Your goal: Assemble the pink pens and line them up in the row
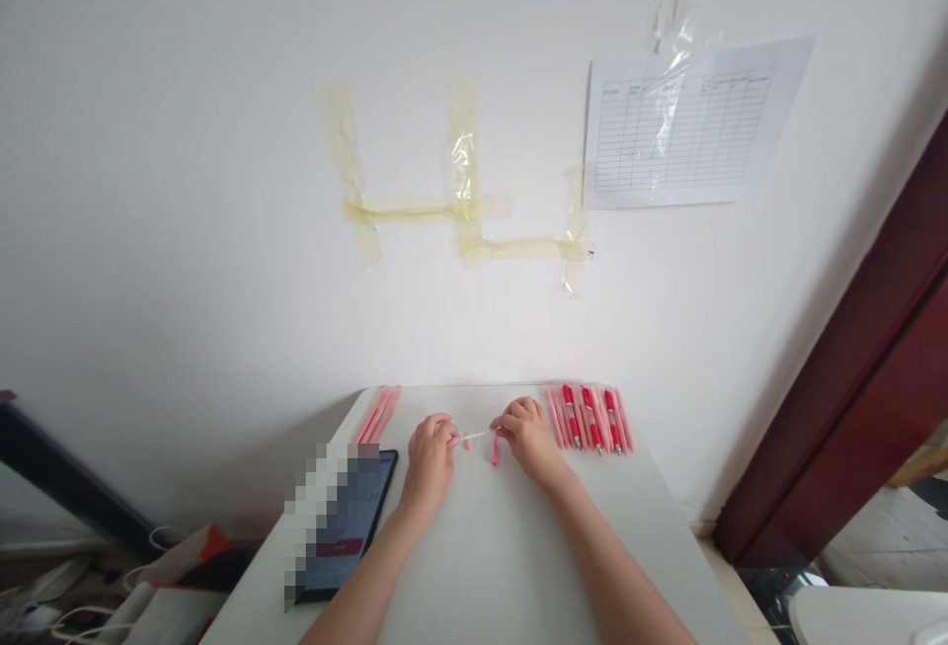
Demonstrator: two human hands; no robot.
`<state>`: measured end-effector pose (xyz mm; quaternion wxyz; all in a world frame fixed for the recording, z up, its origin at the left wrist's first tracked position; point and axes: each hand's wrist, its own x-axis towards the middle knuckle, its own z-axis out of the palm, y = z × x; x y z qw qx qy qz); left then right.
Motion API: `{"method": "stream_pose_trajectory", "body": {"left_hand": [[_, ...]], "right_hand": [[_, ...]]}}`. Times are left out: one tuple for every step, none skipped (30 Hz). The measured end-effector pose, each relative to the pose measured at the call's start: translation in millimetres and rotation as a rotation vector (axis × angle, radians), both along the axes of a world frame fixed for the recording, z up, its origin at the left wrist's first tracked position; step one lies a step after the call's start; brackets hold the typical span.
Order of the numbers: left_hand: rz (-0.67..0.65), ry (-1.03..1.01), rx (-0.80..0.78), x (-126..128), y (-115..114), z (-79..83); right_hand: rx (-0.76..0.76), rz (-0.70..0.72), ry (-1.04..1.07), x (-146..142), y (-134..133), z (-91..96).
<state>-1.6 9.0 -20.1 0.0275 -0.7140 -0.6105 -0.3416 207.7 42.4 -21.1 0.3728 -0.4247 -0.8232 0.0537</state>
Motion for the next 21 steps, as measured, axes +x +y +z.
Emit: {"method": "stream_pose_trajectory", "body": {"left_hand": [[-0.005, -0.003, 0.000, -0.1, 0.2, -0.4], [-0.011, -0.005, 0.000, -0.2, 0.4, -0.8], [-0.016, -0.006, -0.001, -0.2, 0.5, -1.2], [-0.020, -0.007, 0.000, -0.3, 0.5, -1.6], [-0.024, -0.008, 0.002, -0.3, 0.6, -2.0], [-0.027, -0.009, 0.006, -0.4, 0.6, -2.3], [-0.029, -0.009, 0.009, -0.4, 0.6, -2.4], [-0.028, -0.009, 0.012, -0.4, 0.6, -2.5], [-0.025, -0.010, 0.014, -0.4, 0.5, -2.5], [-0.019, -0.010, 0.013, -0.4, 0.3, -2.5], [-0.013, -0.011, 0.012, -0.4, 0.1, -2.4], [-0.006, -0.012, 0.011, -0.3, -0.1, -2.3], [0.000, -0.013, 0.010, -0.1, -0.2, -2.3], [0.002, -0.015, 0.011, 0.0, -0.4, -2.3], [0.000, -0.016, 0.013, 0.0, -0.4, -2.3], [-0.003, -0.017, 0.018, 0.0, -0.4, -2.4], [-0.008, -0.018, 0.024, -0.1, -0.3, -2.4], [-0.011, -0.017, 0.030, -0.2, -0.2, -2.4], [-0.011, -0.014, 0.035, -0.4, -0.2, -2.3], [-0.004, -0.010, 0.035, -0.7, -0.3, -2.0], [0.013, -0.003, 0.031, -0.9, -0.6, -1.6]], "right_hand": [[0.000, 0.002, -0.002, 0.0, 0.1, 0.0], [0.000, 0.004, -0.003, 0.1, 0.3, 0.1], [0.001, 0.005, -0.005, 0.2, 0.4, 0.1], [0.000, 0.007, -0.009, 0.3, 0.6, 0.2], [-0.002, 0.010, -0.013, 0.4, 0.6, 0.3], [-0.005, 0.013, -0.017, 0.5, 0.6, 0.4], [-0.007, 0.015, -0.021, 0.5, 0.6, 0.4], [-0.009, 0.015, -0.023, 0.6, 0.6, 0.3], [-0.009, 0.014, -0.025, 0.6, 0.5, 0.3], [-0.009, 0.012, -0.026, 0.7, 0.5, 0.1], [-0.010, 0.009, -0.027, 0.9, 0.5, 0.0], [-0.011, 0.006, -0.027, 1.0, 0.6, -0.3], [-0.014, 0.004, -0.028, 1.3, 0.8, -0.6], [-0.017, 0.003, -0.028, 1.5, 1.1, -1.1], [-0.020, 0.002, -0.029, 1.7, 1.5, -1.7], [-0.023, 0.001, -0.029, 2.0, 2.0, -2.5], [-0.024, -0.002, -0.029, 2.3, 2.6, -3.3], [-0.025, -0.006, -0.028, 2.8, 3.3, -4.3], [-0.025, -0.011, -0.028, 3.3, 4.1, -5.2], [-0.027, -0.017, -0.027, 4.0, 5.0, -6.1], [-0.029, -0.024, -0.025, 5.0, 5.9, -6.9]]}}
